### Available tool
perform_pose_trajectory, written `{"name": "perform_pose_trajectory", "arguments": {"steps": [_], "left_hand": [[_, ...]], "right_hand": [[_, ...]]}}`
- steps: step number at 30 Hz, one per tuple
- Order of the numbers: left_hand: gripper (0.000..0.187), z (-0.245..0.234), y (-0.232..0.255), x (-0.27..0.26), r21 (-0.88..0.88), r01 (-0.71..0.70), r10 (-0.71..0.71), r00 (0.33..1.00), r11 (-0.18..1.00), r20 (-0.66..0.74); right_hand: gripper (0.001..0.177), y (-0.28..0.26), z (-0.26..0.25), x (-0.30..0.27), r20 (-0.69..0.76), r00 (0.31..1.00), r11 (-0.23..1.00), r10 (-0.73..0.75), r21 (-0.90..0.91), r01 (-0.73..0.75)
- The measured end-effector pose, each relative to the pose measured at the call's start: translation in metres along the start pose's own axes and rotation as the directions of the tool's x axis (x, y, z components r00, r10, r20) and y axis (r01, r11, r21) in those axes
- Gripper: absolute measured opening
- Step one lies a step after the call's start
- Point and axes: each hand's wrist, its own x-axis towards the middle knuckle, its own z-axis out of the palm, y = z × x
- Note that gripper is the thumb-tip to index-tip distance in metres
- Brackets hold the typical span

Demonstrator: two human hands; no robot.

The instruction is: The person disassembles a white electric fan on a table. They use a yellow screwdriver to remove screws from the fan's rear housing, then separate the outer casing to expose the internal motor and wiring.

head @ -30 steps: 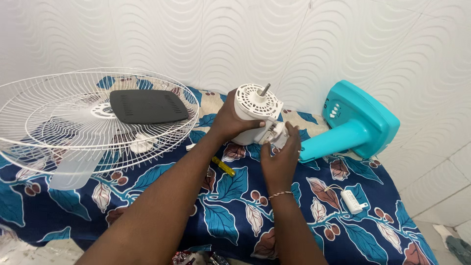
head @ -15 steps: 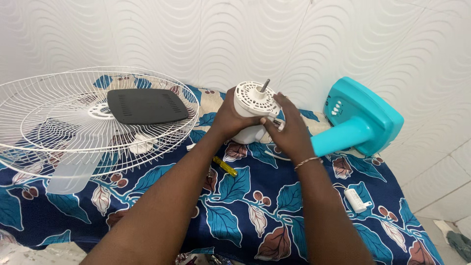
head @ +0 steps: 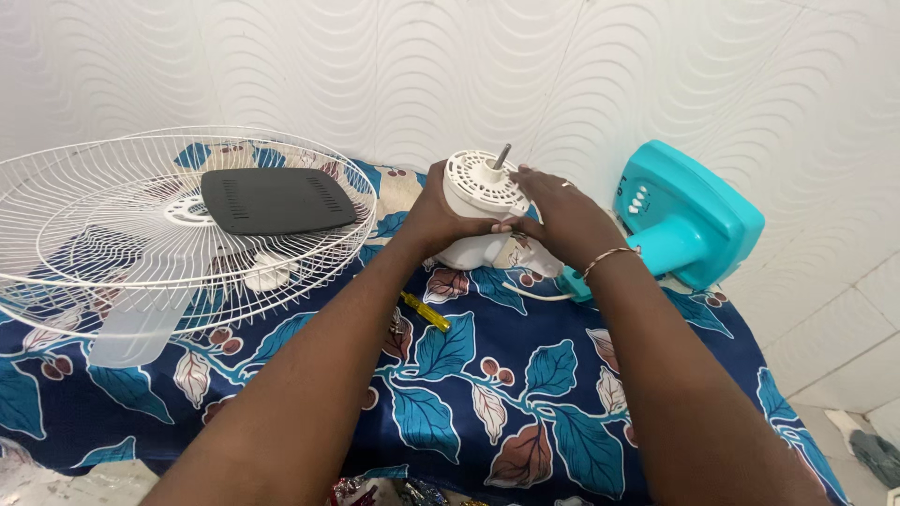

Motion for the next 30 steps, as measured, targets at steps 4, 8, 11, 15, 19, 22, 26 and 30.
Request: {"name": "perform_pose_trajectory", "arguments": {"steps": [4, 8, 11, 15, 19, 22, 26, 30], "left_hand": [[0.123, -0.001, -0.005, 0.003, 0.033, -0.056, 0.056, 0.998, 0.998, -0.002], [0.122, -0.001, -0.01, 0.005, 0.05, -0.075, 0.076, 0.997, 0.996, -0.006], [0.121, -0.001, -0.011, 0.005, 0.077, -0.098, 0.098, 0.995, 0.992, -0.001], [0.12, -0.001, -0.011, 0.003, 0.073, -0.105, 0.105, 0.994, 0.992, 0.01], [0.119, -0.003, -0.009, 0.003, 0.057, -0.106, 0.106, 0.994, 0.993, 0.008], [0.117, -0.004, -0.009, 0.002, 0.074, -0.077, 0.077, 0.997, 0.994, -0.004], [0.118, -0.008, -0.007, 0.0, 0.079, -0.048, 0.048, 0.999, 0.996, 0.003], [0.119, -0.005, -0.006, -0.001, 0.054, -0.051, 0.051, 0.999, 0.997, 0.011]], "right_hand": [[0.062, 0.006, 0.015, -0.002, -0.12, 0.989, 0.989, -0.09, -0.125, 0.075], [0.062, 0.006, 0.031, -0.003, -0.188, 0.975, 0.979, -0.114, -0.19, 0.078], [0.06, 0.009, 0.034, -0.003, -0.198, 0.971, 0.969, -0.134, -0.231, 0.087], [0.061, 0.011, 0.031, 0.0, -0.181, 0.966, 0.946, -0.183, -0.299, 0.124], [0.052, 0.009, 0.023, 0.006, -0.162, 0.956, 0.916, -0.246, -0.361, 0.175], [0.042, 0.008, 0.011, 0.016, -0.094, 0.993, 0.932, -0.066, -0.361, 0.028], [0.039, 0.008, -0.002, 0.018, -0.062, 0.998, 0.945, 0.024, -0.325, -0.043], [0.041, 0.001, 0.005, 0.002, -0.201, 0.977, 0.955, -0.072, -0.297, 0.01]]}}
